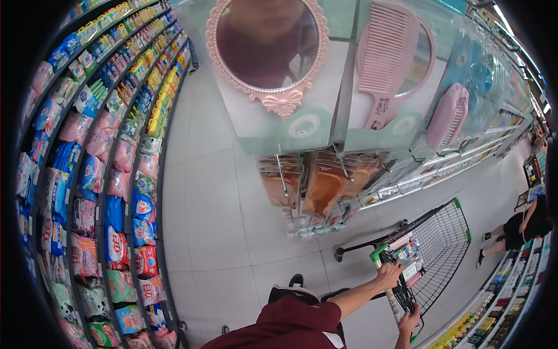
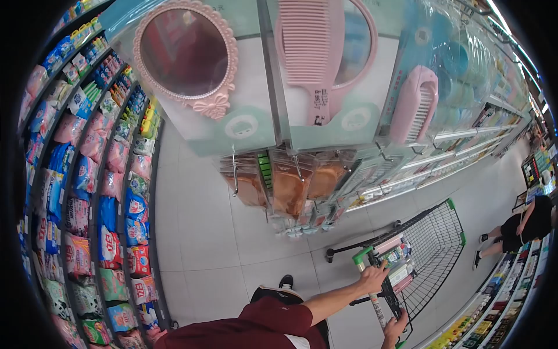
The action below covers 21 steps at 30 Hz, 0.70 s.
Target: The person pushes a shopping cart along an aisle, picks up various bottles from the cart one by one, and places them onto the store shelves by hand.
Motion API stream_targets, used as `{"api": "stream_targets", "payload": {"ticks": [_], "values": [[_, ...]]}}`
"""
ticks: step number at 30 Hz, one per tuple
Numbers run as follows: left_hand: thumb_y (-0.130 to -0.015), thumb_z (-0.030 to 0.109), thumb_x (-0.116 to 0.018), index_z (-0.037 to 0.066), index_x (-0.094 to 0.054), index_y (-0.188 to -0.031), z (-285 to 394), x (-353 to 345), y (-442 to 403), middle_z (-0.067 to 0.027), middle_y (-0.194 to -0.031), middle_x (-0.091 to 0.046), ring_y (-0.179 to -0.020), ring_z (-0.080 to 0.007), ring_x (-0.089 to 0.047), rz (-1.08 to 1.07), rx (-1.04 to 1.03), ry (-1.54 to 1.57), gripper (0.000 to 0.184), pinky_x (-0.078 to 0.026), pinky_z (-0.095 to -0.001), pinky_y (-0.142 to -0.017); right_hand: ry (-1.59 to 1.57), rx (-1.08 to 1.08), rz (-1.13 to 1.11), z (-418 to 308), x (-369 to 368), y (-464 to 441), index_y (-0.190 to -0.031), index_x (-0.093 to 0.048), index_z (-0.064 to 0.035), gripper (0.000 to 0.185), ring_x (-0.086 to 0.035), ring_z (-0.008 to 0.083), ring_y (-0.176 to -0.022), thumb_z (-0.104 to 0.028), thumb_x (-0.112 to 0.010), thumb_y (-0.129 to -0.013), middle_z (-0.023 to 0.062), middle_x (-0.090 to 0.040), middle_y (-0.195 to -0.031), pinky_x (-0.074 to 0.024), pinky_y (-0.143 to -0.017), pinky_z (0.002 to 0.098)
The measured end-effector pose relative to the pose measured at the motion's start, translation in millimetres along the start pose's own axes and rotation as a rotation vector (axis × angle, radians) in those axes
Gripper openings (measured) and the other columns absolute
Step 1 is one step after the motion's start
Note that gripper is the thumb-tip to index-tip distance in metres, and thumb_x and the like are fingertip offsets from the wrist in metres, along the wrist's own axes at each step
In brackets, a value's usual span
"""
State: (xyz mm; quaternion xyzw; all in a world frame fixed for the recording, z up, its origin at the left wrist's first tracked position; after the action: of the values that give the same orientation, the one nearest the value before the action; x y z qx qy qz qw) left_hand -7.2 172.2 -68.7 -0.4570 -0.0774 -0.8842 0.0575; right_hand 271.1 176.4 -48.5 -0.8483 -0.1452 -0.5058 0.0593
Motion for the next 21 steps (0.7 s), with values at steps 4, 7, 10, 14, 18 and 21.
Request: {"api": "stream_targets", "payload": {"ticks": [4,7,10,14,18,21], "values": [[-0.068,0.016,-0.073,0.002,-0.059,-0.121,-0.4,5.2,0.1,-0.0253,-0.138,-0.053,-0.080,-0.0289,-0.073,0.046,0.000,0.053,0.056,-0.058,-0.0382,-0.063,0.041,0.012,0.017,7.6,-1.2,-4.1,-0.129,-0.054,0.0045,0.056,-0.056,0.0397,-0.116,0.002,-0.055,-0.073,0.0228,-0.059,-0.120,-0.0419,-0.104,0.0439],[-0.067,0.014,-0.073,0.003,-0.059,-0.119,-0.1,8.1,0.4,-0.0248,-0.137,-0.053,-0.081,-0.0305,-0.073,0.065,-0.002,0.048,0.055,-0.058,-0.0379,-0.064,0.028,0.015,0.023,2.0,3.7,-1.7,-0.127,-0.054,0.0039,0.055,-0.055,0.0410,-0.117,0.000,-0.057,-0.072,0.0229,-0.059,-0.118,-0.0406,-0.105,0.0449],[-0.071,0.014,-0.070,0.005,-0.060,-0.114,-4.8,2.2,-4.3,-0.0211,-0.134,-0.054,-0.083,-0.0334,-0.072,0.060,0.071,0.161,0.045,-0.057,-0.0439,-0.070,0.093,0.042,0.038,-8.1,7.4,-0.9,-0.125,-0.056,0.0038,0.054,-0.056,0.0415,-0.117,-0.001,-0.058,-0.071,0.0237,-0.061,-0.117,-0.0409,-0.105,0.0458],[-0.079,0.020,-0.064,0.008,-0.055,-0.129,-6.4,-7.3,-17.2,-0.0193,-0.131,-0.055,-0.094,-0.0372,-0.071,-0.099,0.153,0.134,0.052,-0.056,-0.0466,-0.079,0.100,0.043,0.013,21.7,-2.8,-9.0,-0.128,-0.057,0.0028,0.058,-0.055,0.0432,-0.120,-0.006,-0.061,-0.071,0.0251,-0.061,-0.125,-0.0402,-0.107,0.0479],[-0.080,0.021,-0.067,0.006,-0.046,-0.134,-0.9,-11.9,-19.6,-0.0187,-0.132,-0.051,-0.096,-0.0386,-0.070,-0.171,0.133,0.002,0.061,-0.058,-0.0508,-0.078,0.104,-0.029,0.020,12.3,12.2,-5.5,-0.129,-0.059,-0.0041,0.058,-0.055,0.0401,-0.121,-0.009,-0.062,-0.072,0.0194,-0.064,-0.126,-0.0402,-0.108,0.0479],[-0.082,0.027,-0.067,0.007,-0.045,-0.135,8.6,-2.9,-17.9,-0.0192,-0.144,-0.048,-0.102,-0.0380,-0.069,-0.245,0.130,-0.062,0.061,-0.057,-0.0510,-0.080,0.080,-0.024,0.034,16.9,12.5,-7.0,-0.128,-0.060,-0.0072,0.054,-0.056,0.0354,-0.122,-0.011,-0.063,-0.073,0.0164,-0.064,-0.125,-0.0383,-0.109,0.0462]]}}
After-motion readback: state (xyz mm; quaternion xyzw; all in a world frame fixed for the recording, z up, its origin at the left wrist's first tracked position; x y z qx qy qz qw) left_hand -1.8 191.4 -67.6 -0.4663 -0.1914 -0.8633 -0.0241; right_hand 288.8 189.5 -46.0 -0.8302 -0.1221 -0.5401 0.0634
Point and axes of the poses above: each hand's wrist, its own y-axis away from the middle knuckle, its own x-axis out of the back of the hand, z = x × y, the point moved 8 cm from there along -y, towards the middle knuckle
